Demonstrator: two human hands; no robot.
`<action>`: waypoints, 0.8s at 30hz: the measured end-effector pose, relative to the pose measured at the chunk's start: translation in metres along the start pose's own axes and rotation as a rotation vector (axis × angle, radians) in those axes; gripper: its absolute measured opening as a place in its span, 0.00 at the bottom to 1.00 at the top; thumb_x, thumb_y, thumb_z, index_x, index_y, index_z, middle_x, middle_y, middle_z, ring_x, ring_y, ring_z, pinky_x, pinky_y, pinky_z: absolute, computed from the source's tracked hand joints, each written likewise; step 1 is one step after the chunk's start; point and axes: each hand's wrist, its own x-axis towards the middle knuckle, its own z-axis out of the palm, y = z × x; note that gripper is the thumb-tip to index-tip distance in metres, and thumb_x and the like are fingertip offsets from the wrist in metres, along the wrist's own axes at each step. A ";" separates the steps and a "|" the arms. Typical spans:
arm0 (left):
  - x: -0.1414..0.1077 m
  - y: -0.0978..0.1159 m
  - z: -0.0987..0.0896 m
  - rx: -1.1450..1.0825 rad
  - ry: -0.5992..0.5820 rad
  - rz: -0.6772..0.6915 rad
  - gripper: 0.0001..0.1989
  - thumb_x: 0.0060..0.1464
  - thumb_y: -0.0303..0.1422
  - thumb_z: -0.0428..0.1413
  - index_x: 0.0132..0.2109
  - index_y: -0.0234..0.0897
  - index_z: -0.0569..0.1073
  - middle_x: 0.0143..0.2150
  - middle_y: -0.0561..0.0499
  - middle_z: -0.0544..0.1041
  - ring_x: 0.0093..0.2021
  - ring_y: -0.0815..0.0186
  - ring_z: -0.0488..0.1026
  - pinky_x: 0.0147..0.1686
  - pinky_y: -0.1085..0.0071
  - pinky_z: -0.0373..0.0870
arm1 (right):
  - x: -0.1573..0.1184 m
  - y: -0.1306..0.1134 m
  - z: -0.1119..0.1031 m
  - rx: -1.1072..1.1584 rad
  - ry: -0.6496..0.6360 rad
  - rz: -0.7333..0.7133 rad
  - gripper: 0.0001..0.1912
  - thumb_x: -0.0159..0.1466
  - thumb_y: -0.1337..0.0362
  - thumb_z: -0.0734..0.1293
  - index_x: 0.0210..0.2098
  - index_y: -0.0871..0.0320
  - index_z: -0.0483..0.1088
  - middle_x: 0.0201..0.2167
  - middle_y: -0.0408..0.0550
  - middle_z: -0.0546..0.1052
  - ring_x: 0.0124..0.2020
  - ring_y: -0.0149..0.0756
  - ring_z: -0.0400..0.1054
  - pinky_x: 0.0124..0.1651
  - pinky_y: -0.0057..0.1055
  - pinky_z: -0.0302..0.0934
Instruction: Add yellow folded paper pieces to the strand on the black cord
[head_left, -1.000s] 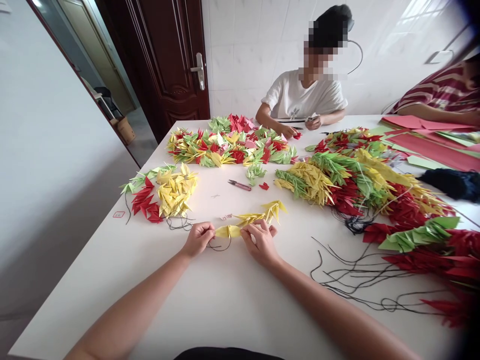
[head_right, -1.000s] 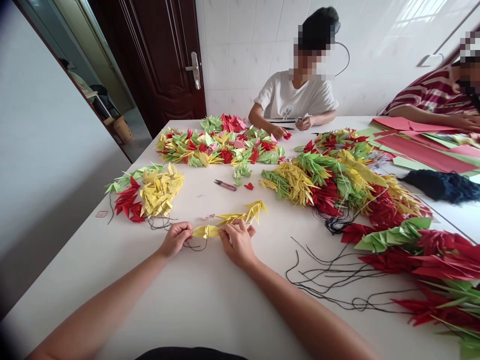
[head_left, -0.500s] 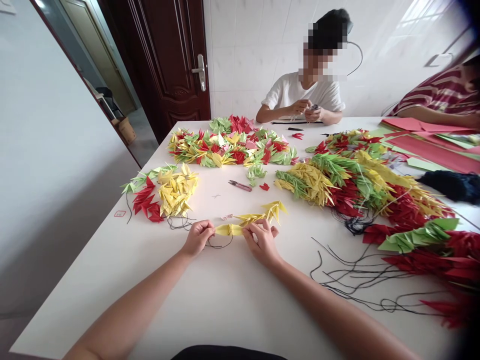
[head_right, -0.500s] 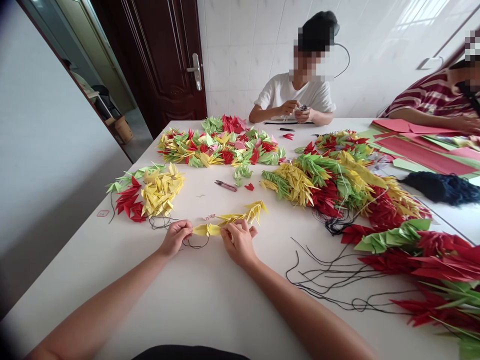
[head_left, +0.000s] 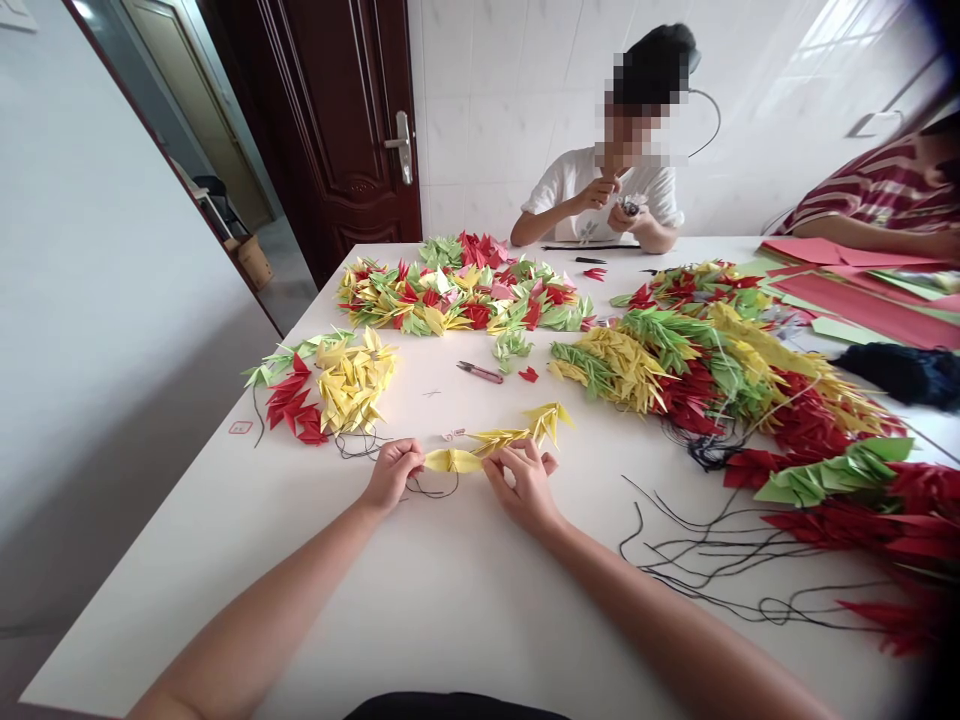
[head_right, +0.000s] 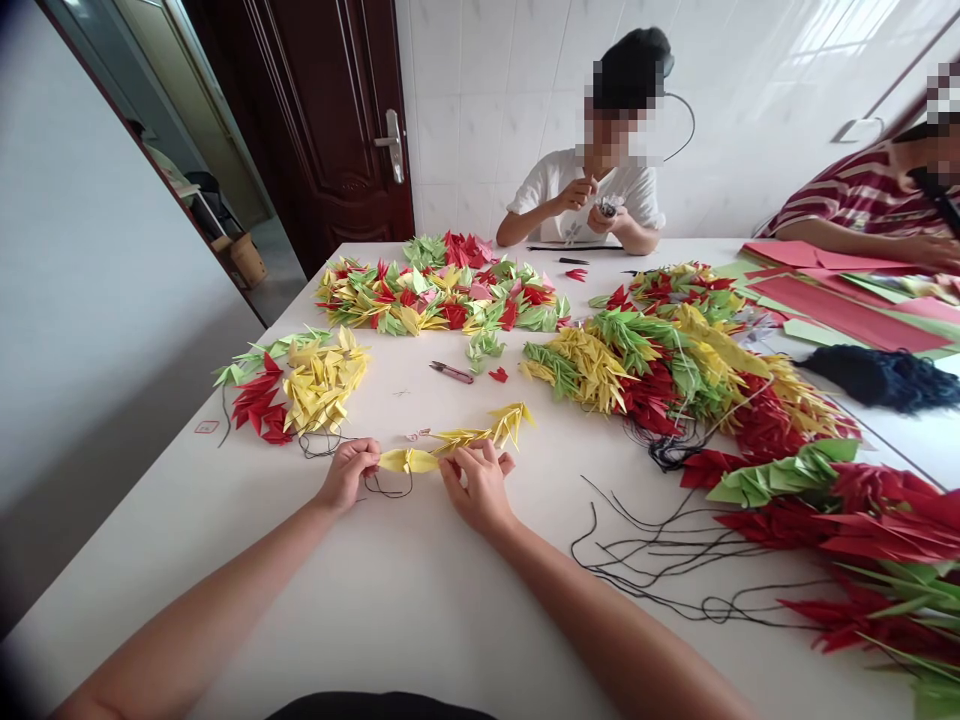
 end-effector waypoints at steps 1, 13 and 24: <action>0.000 -0.001 0.000 -0.001 0.003 0.002 0.11 0.43 0.35 0.51 0.19 0.37 0.59 0.18 0.57 0.58 0.21 0.72 0.56 0.22 0.75 0.55 | 0.000 0.000 0.000 0.000 0.006 -0.001 0.14 0.68 0.62 0.58 0.27 0.56 0.67 0.25 0.42 0.74 0.42 0.39 0.63 0.39 0.36 0.41; -0.001 0.002 0.001 0.178 -0.045 0.067 0.11 0.46 0.35 0.45 0.20 0.39 0.53 0.18 0.58 0.52 0.20 0.72 0.51 0.22 0.75 0.50 | -0.005 0.005 0.004 -0.317 -0.026 -0.092 0.13 0.65 0.66 0.62 0.44 0.44 0.74 0.45 0.48 0.73 0.50 0.49 0.56 0.41 0.41 0.44; -0.012 0.007 0.014 0.653 -0.390 0.183 0.08 0.38 0.28 0.52 0.18 0.36 0.60 0.18 0.57 0.62 0.21 0.72 0.55 0.24 0.72 0.49 | -0.002 0.007 0.002 -0.270 0.131 -0.148 0.12 0.69 0.64 0.61 0.47 0.45 0.73 0.43 0.45 0.77 0.47 0.46 0.59 0.40 0.40 0.40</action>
